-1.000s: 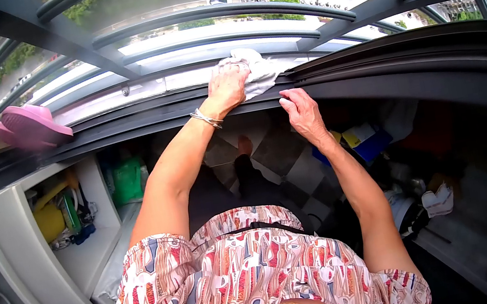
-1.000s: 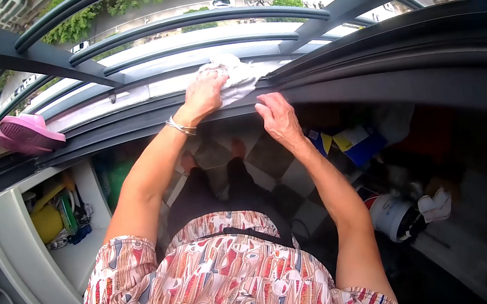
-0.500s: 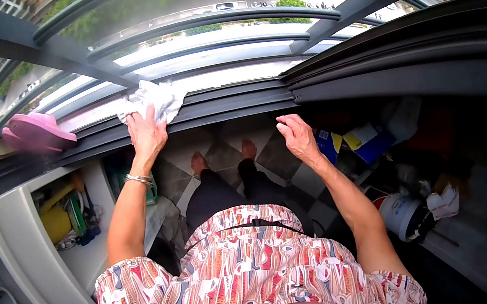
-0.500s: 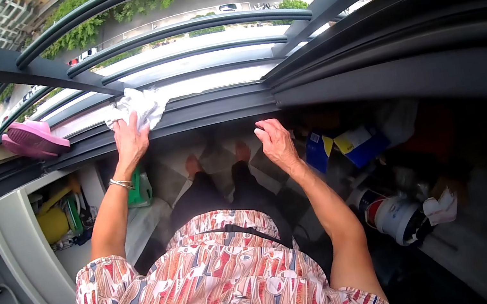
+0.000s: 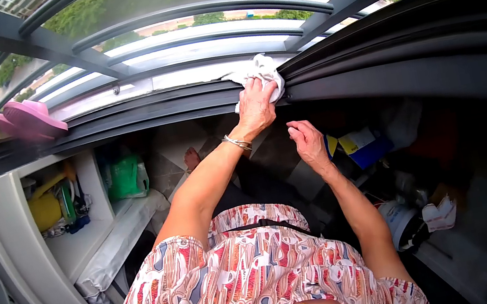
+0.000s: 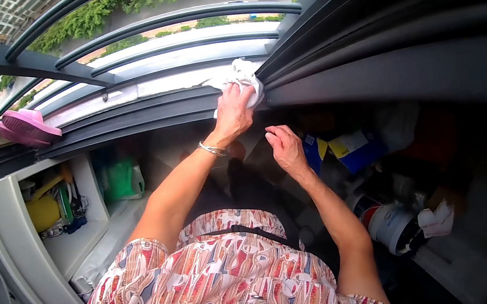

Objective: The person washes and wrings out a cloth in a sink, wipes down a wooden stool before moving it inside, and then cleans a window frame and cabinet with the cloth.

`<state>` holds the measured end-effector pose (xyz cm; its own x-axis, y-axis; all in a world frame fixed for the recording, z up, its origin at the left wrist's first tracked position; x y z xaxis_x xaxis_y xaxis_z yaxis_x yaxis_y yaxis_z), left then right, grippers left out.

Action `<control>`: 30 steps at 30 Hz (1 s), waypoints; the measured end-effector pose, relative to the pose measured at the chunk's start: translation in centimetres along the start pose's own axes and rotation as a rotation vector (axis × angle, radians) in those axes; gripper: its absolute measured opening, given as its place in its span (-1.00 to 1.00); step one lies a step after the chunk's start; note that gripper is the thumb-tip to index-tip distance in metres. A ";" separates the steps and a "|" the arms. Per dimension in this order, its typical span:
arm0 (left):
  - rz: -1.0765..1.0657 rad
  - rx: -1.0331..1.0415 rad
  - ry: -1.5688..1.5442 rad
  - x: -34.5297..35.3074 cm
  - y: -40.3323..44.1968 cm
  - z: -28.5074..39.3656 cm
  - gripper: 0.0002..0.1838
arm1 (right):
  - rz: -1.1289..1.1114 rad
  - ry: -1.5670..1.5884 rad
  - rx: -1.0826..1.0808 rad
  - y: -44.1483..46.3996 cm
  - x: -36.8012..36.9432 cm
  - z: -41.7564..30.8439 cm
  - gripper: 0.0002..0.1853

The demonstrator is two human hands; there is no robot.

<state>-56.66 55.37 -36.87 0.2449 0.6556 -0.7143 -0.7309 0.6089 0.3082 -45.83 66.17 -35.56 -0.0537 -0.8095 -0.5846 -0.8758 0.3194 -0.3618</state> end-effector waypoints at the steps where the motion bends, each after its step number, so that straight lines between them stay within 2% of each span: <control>1: -0.018 0.045 -0.020 -0.7 -0.2 -0.4 -0.52 | -0.009 0.002 -0.009 0.3 0.1 -0.1 -0.80; 3: -0.182 0.043 0.093 -2.4 -1.2 -0.4 -0.57 | -0.032 -0.019 -0.055 1.8 0.3 -0.9 -0.80; 5: -0.084 0.064 0.182 -5.2 -3.6 -1.4 -0.58 | -0.031 0.013 -0.148 3.1 0.6 -2.6 -0.80; 9: -0.172 -0.113 0.374 -12.2 -8.6 -6.1 -0.57 | -0.087 0.004 -0.176 4.4 2.5 -4.4 -0.81; 11: -0.159 -0.179 0.495 -16.5 -11.9 -9.0 -0.56 | -0.079 -0.082 -0.287 3.6 3.2 -5.9 -0.82; 13: -0.102 -0.208 0.574 -20.8 -15.2 -12.2 -0.55 | -0.085 -0.090 -0.295 3.0 3.7 -6.1 -0.82; 15: -0.078 -0.328 0.645 -25.5 -18.4 -15.4 -0.54 | -0.084 -0.099 -0.294 2.0 4.3 -6.1 -0.82; 17: 0.041 -0.421 0.859 -30.2 -20.9 -16.9 -0.56 | -0.074 -0.132 -0.251 1.5 5.0 -5.4 -0.82; 20: 0.149 -0.458 0.700 -29.9 -24.7 -22.2 -0.62 | -0.114 -0.144 -0.178 0.9 6.4 -4.9 -0.82; 23: 0.163 -0.505 0.763 -28.4 -22.1 -20.2 -0.66 | -0.146 -0.152 -0.124 0.9 7.5 -4.5 -0.81; 28: 0.201 -0.398 0.389 -19.5 -16.2 -12.4 -0.60 | -0.150 -0.088 -0.076 1.4 9.0 -4.9 -0.79; 30: 0.138 -0.317 0.229 -15.7 -13.3 -9.0 -0.54 | -0.165 -0.045 -0.025 1.6 8.8 -7.8 -0.77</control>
<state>-56.55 32.97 -35.39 0.0093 0.5833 -0.8122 -0.9158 0.3311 0.2273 -51.40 55.71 -35.66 0.1134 -0.8268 -0.5510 -0.8825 0.1710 -0.4382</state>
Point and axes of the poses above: each hand's wrist, its own y-axis towards the middle knuckle, its own x-axis out of the palm, z = x × y, the point moved 8 cm from there along y, towards the middle knuckle, and after that the axes turned 14 degrees about x, right-handed, at the moved point
